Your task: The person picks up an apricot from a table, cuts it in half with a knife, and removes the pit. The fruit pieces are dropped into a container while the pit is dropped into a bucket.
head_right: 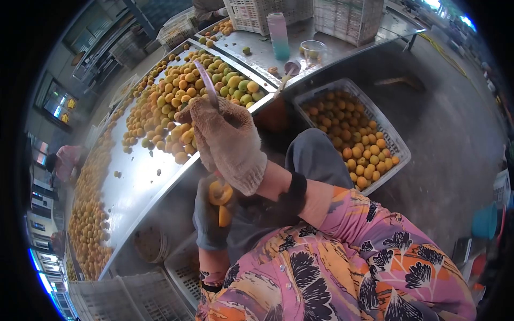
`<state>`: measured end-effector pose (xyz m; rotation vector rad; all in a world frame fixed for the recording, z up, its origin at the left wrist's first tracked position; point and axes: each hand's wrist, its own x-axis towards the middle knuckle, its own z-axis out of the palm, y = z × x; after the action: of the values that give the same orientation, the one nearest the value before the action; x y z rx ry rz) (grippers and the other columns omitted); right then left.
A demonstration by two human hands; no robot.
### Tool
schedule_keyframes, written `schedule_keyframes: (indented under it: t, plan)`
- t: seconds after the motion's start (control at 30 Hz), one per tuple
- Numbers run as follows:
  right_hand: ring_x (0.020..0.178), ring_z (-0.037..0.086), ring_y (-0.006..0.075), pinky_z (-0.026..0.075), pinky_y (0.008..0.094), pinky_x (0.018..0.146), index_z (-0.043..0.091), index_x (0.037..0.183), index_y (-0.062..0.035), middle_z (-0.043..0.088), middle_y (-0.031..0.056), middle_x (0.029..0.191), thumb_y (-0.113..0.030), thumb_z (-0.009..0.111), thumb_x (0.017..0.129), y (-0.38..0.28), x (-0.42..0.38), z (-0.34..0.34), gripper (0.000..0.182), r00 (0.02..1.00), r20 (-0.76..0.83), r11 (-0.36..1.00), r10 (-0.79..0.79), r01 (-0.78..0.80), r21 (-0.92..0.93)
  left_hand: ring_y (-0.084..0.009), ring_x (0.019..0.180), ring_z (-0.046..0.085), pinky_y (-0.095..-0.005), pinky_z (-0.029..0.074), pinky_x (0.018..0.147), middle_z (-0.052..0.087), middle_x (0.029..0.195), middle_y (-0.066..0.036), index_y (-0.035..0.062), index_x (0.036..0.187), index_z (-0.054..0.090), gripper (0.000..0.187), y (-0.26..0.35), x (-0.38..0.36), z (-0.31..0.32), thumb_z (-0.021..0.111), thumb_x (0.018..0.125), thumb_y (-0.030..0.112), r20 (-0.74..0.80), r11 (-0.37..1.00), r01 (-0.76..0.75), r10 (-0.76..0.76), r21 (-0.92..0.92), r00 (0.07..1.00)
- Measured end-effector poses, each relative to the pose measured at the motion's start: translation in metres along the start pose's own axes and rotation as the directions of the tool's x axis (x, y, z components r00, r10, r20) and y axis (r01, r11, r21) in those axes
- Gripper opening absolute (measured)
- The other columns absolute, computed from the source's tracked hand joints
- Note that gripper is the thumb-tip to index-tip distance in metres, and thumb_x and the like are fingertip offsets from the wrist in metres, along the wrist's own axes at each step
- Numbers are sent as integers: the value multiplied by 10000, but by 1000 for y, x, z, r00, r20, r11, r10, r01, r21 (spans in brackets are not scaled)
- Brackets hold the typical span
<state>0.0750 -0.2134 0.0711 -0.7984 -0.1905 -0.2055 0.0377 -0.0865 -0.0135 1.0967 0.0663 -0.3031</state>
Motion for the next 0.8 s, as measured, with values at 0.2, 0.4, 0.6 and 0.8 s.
schedule_keyframes:
  t: [0.2, 0.4, 0.6, 0.8]
  plan:
    - [425, 425, 73, 332, 224, 407, 645, 942, -13, 479, -6, 550, -259, 486, 996, -11, -8, 4, 298, 999, 36, 994, 11, -7, -112, -117, 634, 557, -212, 449, 542, 592, 923, -57, 2, 1145, 535, 411, -1, -2, 4, 380, 1015, 360, 1, 967, -73, 75, 245, 997]
    - [647, 597, 192, 471, 296, 618, 605, 804, -16, 622, 61, 730, -108, 576, 900, 4, -6, 2, 136, 870, 370, 901, -326, 405, -157, -180, 909, 611, -317, 502, 784, 616, 1055, -66, 21, 1215, 525, 295, -21, 5, -20, 479, 993, 210, 342, 367, -541, 484, 757, 806]
    - [617, 545, 283, 428, 365, 585, 575, 774, -54, 527, 94, 665, -120, 580, 881, 6, -9, -3, 126, 700, 667, 803, -256, 538, -256, -224, 1115, 556, -343, 460, 930, 563, 1238, -106, 23, 1311, 469, 370, -77, 17, -45, 494, 981, 188, 65, 806, -440, 453, 396, 889]
    - [644, 538, 257, 437, 336, 608, 595, 816, -35, 559, 97, 741, -177, 603, 895, 10, -10, -8, 163, 841, 503, 925, -201, 332, -185, -201, 1139, 521, -335, 435, 935, 541, 1263, -115, 25, 1266, 519, 372, -42, 9, -34, 555, 961, 235, 102, 765, -316, 315, 562, 944]
